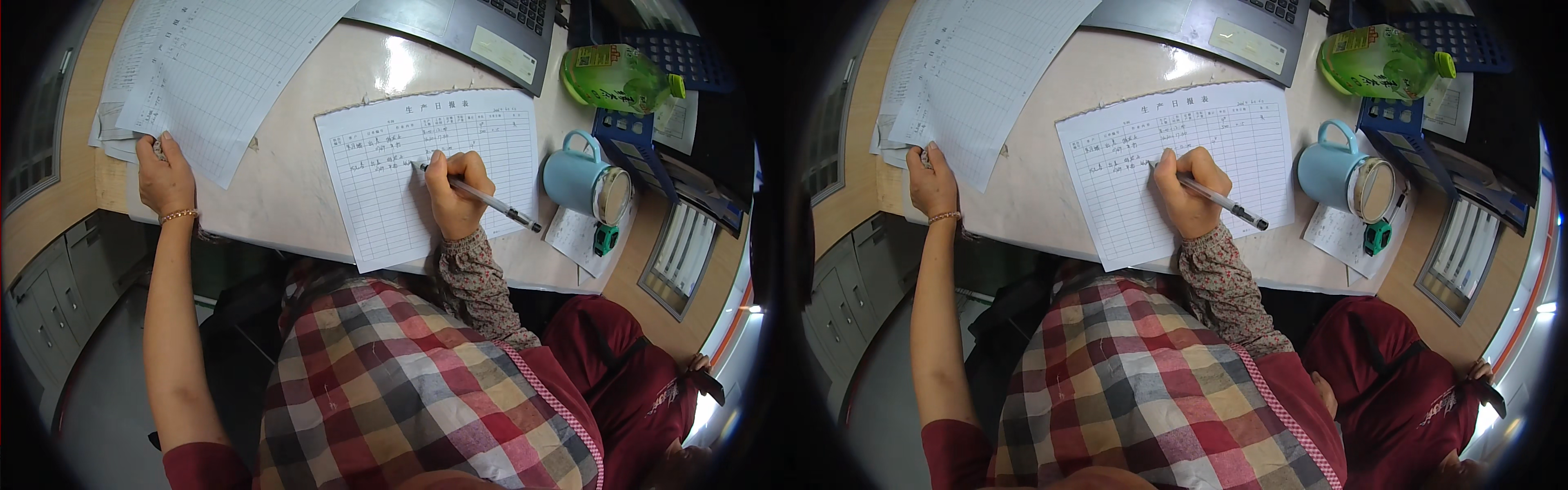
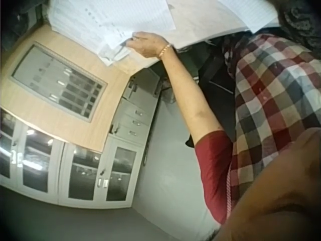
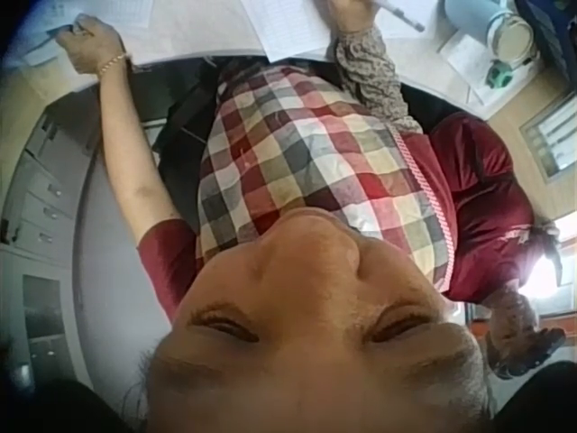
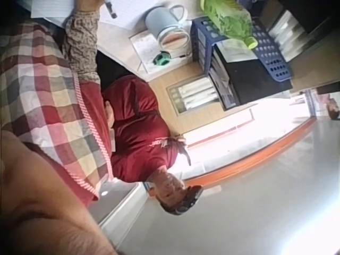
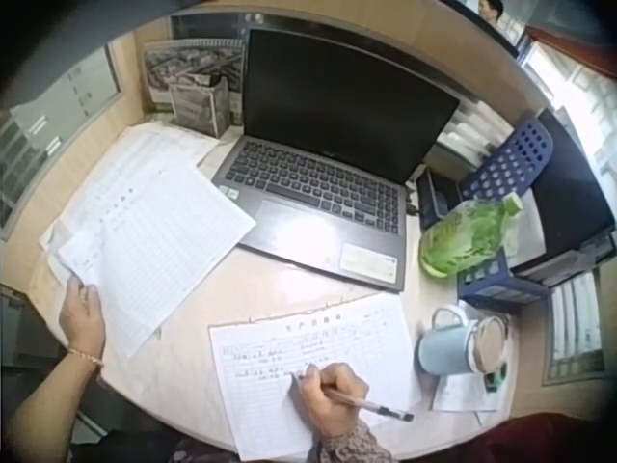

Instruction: The person is filling out a production daily report using a pen at a desk.

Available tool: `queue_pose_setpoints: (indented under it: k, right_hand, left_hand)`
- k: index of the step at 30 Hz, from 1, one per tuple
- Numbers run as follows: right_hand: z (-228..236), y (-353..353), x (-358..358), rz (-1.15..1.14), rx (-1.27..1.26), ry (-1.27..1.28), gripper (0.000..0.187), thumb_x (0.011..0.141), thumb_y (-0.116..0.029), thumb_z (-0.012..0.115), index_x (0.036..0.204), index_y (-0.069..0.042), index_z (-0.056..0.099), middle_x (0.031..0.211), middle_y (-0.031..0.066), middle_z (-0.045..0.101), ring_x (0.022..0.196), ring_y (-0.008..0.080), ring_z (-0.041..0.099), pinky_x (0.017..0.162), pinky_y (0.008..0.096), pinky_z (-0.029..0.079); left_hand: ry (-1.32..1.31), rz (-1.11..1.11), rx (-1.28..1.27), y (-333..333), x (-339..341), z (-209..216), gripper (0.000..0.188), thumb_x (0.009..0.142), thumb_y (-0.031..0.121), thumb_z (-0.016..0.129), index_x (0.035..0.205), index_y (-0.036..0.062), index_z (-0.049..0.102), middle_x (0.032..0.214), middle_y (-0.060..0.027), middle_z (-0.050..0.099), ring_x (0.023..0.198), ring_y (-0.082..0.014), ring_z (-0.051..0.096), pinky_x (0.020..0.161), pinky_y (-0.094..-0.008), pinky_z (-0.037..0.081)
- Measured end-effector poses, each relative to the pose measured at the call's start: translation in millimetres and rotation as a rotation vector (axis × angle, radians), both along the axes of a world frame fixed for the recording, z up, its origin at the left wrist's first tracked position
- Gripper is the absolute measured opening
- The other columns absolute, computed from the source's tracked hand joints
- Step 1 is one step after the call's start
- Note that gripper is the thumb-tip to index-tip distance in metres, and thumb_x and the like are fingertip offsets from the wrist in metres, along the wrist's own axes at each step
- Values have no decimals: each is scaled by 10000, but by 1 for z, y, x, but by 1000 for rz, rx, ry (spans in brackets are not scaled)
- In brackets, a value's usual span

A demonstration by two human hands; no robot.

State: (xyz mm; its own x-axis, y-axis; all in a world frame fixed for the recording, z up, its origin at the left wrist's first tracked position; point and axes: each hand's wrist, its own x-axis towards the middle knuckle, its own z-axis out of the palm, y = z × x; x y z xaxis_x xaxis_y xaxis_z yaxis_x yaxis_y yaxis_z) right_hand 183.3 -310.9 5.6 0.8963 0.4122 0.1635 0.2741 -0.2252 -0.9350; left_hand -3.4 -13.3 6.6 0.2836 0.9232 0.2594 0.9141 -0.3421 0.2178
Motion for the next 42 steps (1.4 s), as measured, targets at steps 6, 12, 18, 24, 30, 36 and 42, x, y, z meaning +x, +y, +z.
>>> queue_pose_setpoints:
  k: [6,12,18,24,30,36,42]
  right_hand:
    - [1,1,0,3,-9,-21,282,766,-55,654,591,-43,433,471,5,437,429,42,380,392,213,305]
    - [-1,-3,1,22,-19,-17,274,771,-54,646,599,-46,432,470,7,437,426,44,385,391,216,308]
    - [2,2,0,-2,0,-21,280,770,-53,644,595,-50,425,470,6,434,419,47,380,386,219,302]
    - [2,-2,1,19,-23,-26,281,771,-50,644,595,-50,425,481,4,442,429,49,383,394,218,305]
    - [10,-4,2,-67,179,265,259,787,-19,624,646,-54,410,563,-2,480,503,48,404,464,214,344]
    - [4,-16,11,-88,223,221,252,804,-26,616,666,-54,407,569,0,480,502,49,386,472,213,343]
    - [2,-33,33,-140,90,110,252,788,-50,643,649,-34,434,551,6,483,502,51,412,467,206,347]
  left_hand:
    - [-7,-15,21,1,-2,-1,292,857,349,506,990,90,524,805,-151,637,738,-349,608,616,-443,450]
    - [-3,-8,14,1,-1,-1,289,857,350,506,988,93,525,795,-148,637,730,-347,609,606,-444,449]
    - [-13,-18,24,2,-3,-3,286,856,352,506,984,96,528,794,-146,638,725,-347,608,607,-445,449]
    - [-3,-10,18,1,0,0,282,857,348,505,980,96,528,795,-148,637,727,-350,607,607,-444,451]
    - [-9,-9,21,1,-1,-3,295,858,360,500,996,101,525,805,-154,637,736,-355,607,609,-447,452]
    - [6,-12,32,6,-5,-7,304,859,368,495,1011,107,524,825,-154,641,747,-363,607,620,-454,453]
    - [14,40,-45,8,-4,-4,367,858,420,482,1048,110,529,906,-147,641,823,-349,608,686,-430,462]
